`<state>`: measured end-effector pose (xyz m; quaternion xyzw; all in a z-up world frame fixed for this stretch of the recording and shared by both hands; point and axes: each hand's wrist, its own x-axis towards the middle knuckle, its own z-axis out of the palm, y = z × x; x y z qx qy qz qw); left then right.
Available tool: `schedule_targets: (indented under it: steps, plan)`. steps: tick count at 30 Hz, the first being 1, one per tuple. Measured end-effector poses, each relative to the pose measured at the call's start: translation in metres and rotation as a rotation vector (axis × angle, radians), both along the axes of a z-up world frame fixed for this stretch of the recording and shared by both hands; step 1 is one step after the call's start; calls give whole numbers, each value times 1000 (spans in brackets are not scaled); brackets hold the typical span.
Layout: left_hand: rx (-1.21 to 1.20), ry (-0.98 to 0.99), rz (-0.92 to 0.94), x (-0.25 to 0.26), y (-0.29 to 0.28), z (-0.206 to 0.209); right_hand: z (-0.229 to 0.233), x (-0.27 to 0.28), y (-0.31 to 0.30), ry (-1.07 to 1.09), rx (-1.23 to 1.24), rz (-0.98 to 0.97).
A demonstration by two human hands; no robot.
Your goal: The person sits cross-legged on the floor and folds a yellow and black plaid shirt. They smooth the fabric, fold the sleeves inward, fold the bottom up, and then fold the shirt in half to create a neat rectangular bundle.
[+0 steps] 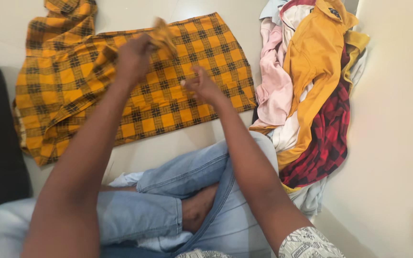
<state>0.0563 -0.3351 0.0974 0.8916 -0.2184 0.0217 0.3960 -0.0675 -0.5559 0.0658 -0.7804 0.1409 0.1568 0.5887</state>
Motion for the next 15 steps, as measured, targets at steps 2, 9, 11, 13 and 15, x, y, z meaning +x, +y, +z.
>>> schedule_targets:
  steps: [2,9,11,13,15]
  plan:
    - [-63,162,-176,-45,-4,22,8,-2,-7,99,385,-214]
    - [191,-7,-231,-139,99,65,-41,-13,-43,88,489,-175]
    - [324,59,-202,-152,142,64,-52,-11,-46,100,479,-240]
    - [440,122,-183,-171,186,57,-54,-9,-45,106,329,-258]
    - [471,106,-98,-192,221,44,-53,-7,-41,59,172,-263]
